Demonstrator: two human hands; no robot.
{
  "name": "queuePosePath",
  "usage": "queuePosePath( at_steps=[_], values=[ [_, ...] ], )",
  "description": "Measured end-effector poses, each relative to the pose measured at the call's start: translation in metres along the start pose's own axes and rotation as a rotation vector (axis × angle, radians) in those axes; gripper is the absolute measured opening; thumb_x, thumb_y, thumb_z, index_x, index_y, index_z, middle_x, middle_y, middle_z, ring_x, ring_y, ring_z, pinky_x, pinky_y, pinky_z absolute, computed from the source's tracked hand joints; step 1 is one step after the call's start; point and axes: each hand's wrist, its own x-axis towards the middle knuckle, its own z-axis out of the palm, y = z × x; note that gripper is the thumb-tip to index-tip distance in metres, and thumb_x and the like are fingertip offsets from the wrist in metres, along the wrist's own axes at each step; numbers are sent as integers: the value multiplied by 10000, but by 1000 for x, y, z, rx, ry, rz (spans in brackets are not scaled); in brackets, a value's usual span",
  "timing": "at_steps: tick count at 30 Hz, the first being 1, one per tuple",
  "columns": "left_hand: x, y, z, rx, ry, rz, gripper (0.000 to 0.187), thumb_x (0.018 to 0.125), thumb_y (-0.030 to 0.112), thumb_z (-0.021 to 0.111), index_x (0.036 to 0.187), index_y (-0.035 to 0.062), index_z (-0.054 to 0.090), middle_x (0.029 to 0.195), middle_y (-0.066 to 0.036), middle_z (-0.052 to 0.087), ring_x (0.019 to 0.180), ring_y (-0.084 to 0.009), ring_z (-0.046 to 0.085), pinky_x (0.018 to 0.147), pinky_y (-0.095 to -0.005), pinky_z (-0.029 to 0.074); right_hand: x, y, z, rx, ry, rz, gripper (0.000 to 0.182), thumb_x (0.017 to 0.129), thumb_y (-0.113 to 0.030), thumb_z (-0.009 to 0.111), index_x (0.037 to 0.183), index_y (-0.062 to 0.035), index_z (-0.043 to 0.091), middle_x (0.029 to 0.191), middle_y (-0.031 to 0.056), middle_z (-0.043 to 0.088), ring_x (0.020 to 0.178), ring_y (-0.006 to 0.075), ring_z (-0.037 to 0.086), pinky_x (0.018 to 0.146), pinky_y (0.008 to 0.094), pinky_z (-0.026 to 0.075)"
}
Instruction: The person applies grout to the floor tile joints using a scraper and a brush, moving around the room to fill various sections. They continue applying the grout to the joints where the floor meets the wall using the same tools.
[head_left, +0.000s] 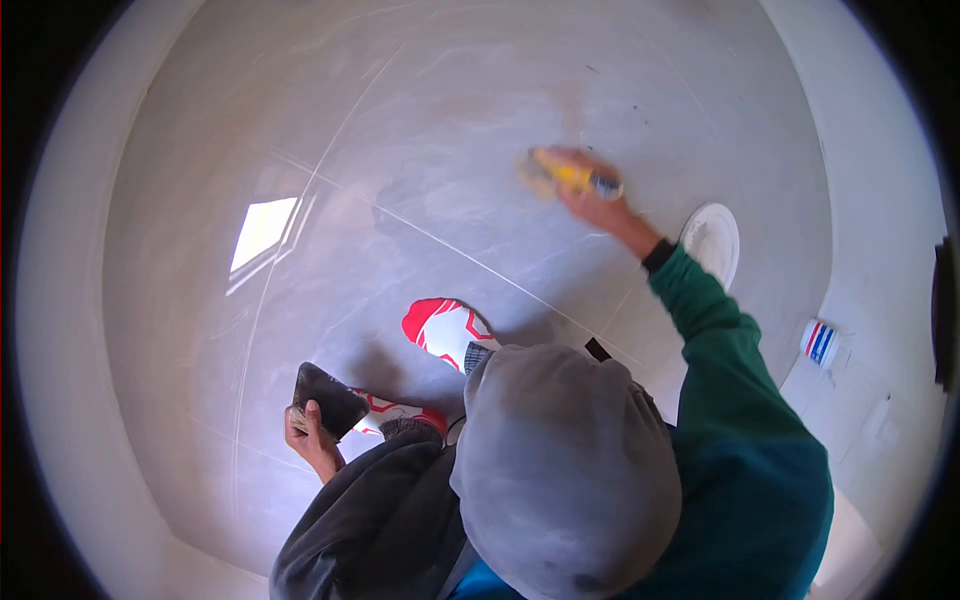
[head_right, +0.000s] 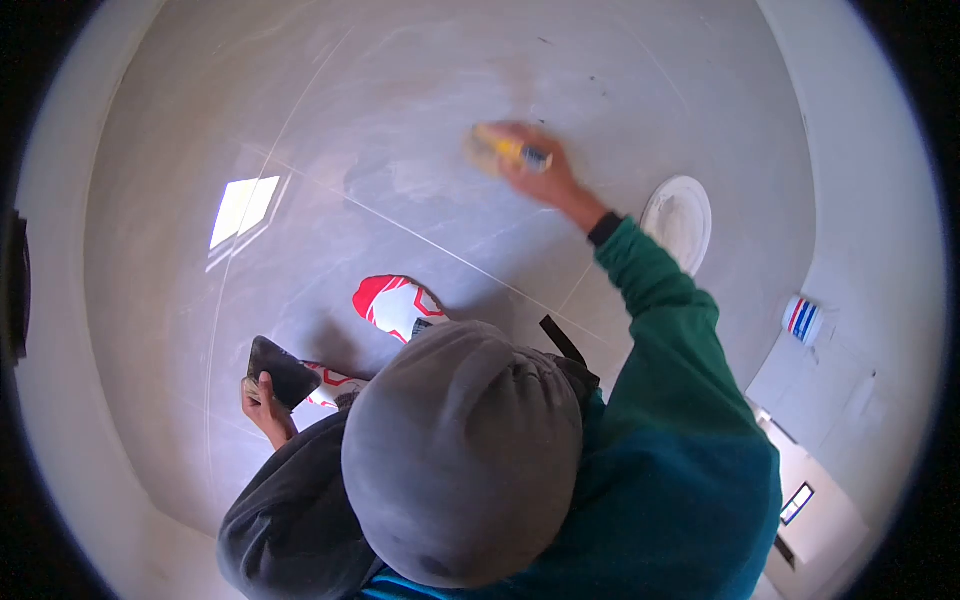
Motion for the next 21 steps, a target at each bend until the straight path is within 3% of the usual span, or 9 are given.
queuePosePath(
  at_steps=[4, 7, 10, 11, 12, 15, 16, 18, 21],
  values=[
    [-1, 10, 12, -32, -17, 14, 295, 814, 225, 657, 682, 82, 434, 622, 57, 367, 570, -51, 298, 512, -216, 253, 22, 23, -56, -118, 96, 162, 396, 771, -130, 575, 1165, -140, 530, 1070, 105, 578, 952, 287, 564, 824, 339, 461],
    [-4, 11, 9, -24, -12, -26, 292, 817, 218, 654, 682, 84, 433, 624, 57, 369, 570, -50, 299, 513, -216, 252, -16, -3, -38, -62, 62, 162, 417, 769, -154, 594, 1179, -130, 518, 1080, 116, 576, 978, 295, 559, 851, 351, 446],
    [-2, 17, 12, -34, -8, -45, 288, 820, 204, 650, 679, 86, 428, 626, 57, 370, 575, -50, 300, 514, -218, 250, -83, -63, -5, 330, -121, 62, 414, 763, -151, 596, 1162, -72, 518, 1068, 153, 575, 983, 303, 561, 866, 365, 437],
    [-2, 16, 11, -22, -22, -23, 292, 820, 204, 650, 676, 88, 425, 626, 58, 369, 577, -49, 300, 513, -218, 247, -97, -67, -5, 339, -405, -5, 401, 770, -143, 589, 1156, -59, 522, 1079, 140, 581, 996, 269, 570, 865, 349, 440],
    [-1, 15, 10, -13, -36, 3, 295, 820, 204, 650, 672, 89, 421, 625, 58, 367, 579, -48, 299, 513, -219, 244, -99, -57, -4, 350, -400, -6, 401, 770, -143, 589, 1156, -59, 522, 1079, 140, 581, 996, 269, 570, 865, 349, 440],
    [0, 5, 6, 40, -74, 62, 320, 812, 217, 658, 645, 103, 410, 622, 65, 362, 578, -47, 294, 510, -223, 238, -74, -4, -6, 388, 20, -37, 374, 773, -80, 591, 1140, -32, 538, 1092, 118, 590, 968, 213, 582, 830, 317, 459],
    [3, 5, 1, 79, -103, 108, 331, 809, 223, 662, 633, 110, 406, 617, 68, 358, 573, -47, 289, 506, -225, 235, -62, 5, -19, 167, 85, 52, 351, 775, -53, 587, 1125, -37, 554, 1043, 124, 605, 917, 216, 601, 790, 302, 473],
    [9, 0, -7, 140, -161, -40, 315, 781, 251, 690, 634, 105, 454, 606, 72, 386, 556, -46, 325, 497, -223, 259, -48, -1, -38, 29, 235, 121, 339, 780, -64, 595, 1117, -49, 563, 998, 134, 612, 867, 229, 613, 752, 291, 481],
    [12, 11, -14, 176, -335, -48, 290, 803, 274, 665, 660, 82, 500, 605, 75, 425, 571, -37, 369, 510, -218, 291, -68, -43, -41, 8, 81, 114, 345, 770, -65, 591, 1112, -48, 552, 1018, 150, 605, 914, 278, 605, 788, 329, 479]
  ],
)
